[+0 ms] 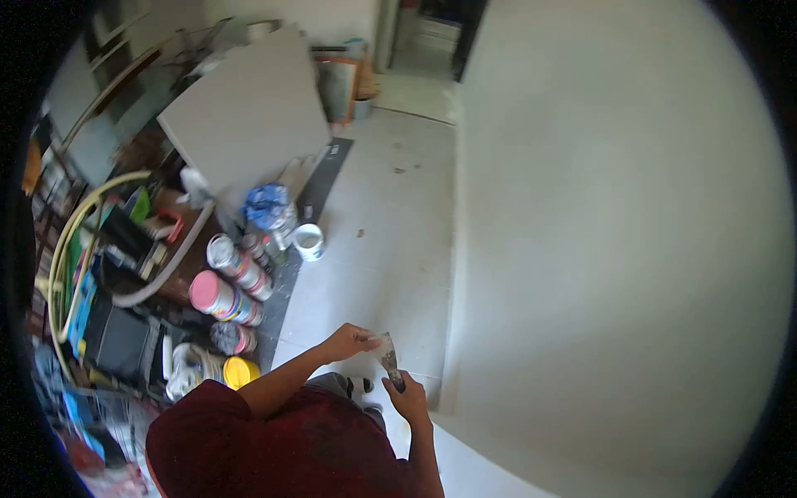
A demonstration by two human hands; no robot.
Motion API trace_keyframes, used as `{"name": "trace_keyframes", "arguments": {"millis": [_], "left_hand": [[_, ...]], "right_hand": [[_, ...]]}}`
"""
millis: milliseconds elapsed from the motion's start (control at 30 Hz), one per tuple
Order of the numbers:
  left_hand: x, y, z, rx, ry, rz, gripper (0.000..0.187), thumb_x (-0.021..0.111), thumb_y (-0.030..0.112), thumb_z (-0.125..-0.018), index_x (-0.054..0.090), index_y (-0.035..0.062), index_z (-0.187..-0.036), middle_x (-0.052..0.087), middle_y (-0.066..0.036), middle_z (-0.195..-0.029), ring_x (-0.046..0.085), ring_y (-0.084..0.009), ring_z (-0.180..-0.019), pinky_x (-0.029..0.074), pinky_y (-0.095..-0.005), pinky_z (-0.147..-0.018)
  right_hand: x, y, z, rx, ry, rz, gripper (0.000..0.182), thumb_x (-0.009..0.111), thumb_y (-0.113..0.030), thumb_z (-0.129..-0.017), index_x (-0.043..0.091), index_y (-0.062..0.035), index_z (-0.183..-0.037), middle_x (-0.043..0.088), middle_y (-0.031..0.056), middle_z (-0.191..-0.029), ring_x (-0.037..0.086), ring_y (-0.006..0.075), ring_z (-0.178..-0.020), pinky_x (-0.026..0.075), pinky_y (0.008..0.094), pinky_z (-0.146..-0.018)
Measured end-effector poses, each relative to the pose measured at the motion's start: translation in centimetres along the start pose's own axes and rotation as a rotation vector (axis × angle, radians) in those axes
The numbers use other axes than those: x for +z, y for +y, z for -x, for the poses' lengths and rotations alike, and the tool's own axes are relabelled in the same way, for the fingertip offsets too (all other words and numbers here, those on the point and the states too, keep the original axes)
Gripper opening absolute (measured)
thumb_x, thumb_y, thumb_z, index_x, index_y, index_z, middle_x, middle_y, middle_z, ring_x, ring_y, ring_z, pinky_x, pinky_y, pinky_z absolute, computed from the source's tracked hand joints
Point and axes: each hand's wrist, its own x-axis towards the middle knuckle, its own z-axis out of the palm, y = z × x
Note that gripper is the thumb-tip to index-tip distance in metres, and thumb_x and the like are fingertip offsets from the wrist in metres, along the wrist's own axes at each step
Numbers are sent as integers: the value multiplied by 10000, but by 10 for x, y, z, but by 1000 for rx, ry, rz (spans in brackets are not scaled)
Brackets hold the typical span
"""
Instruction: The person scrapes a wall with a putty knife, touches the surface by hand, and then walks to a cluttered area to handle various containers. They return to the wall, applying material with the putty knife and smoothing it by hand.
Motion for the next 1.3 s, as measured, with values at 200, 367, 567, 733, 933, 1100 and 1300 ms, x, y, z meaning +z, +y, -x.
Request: {"name": "trace_keyframes", "arguments": {"millis": [200,367,567,733,933,1100,1300], "left_hand": [[1,-13,32,-19,74,-530,498,686,518,-854,720,26,-787,681,-114,-697,638,-201,-634,507,-346,-629],[-10,-22,73,-109,131,-503,517,603,524,-911,726,38,-785,701,-91,-709,682,-231,-677,524,-363,-643],[-45,-62,75,-66,371,-287,529,541,510,-966,735,35,-836,690,-90,-713,663,-208,-677,515,-333,-664],[-103,-70,20,-30,537,-43,411,644,428,-935,741,29,-967,688,-113,-763,628,-187,-683,508,-329,-683],[-212,2,-44,151,489,-281,352,638,367,-945,740,30,-939,712,-114,-792,654,-189,-699,522,-343,-692],[-288,41,-46,128,455,-320,368,577,345,-977,687,-4,-936,710,-134,-779,707,-208,-676,547,-349,-674],[-330,35,-38,-82,436,-142,500,510,450,-1004,682,-8,-901,707,-89,-707,696,-169,-645,548,-330,-662]], "right_hand": [[6,35,-57,-164,-395,-88,383,740,-365,-868,652,7,-891,637,90,-684,572,139,-561,475,323,-534],[40,-19,-70,-78,-678,-128,391,705,-387,-908,604,-21,-813,602,39,-637,544,92,-512,442,259,-468],[80,-34,-98,9,-766,-330,254,626,-259,-968,568,-28,-879,613,60,-662,570,117,-545,468,267,-510],[111,-37,-153,15,-721,-318,270,631,-270,-965,567,-8,-973,640,96,-715,609,155,-548,500,290,-516],[116,-99,-250,59,-621,-259,284,633,-292,-961,621,-15,-900,595,68,-606,580,140,-462,447,272,-427],[134,-170,-321,-54,-657,-144,313,657,-329,-947,623,-29,-863,541,33,-548,503,107,-422,395,257,-392],[165,-196,-374,-150,-768,-112,326,692,-331,-926,618,-23,-847,533,33,-538,496,101,-416,378,252,-381]]}}
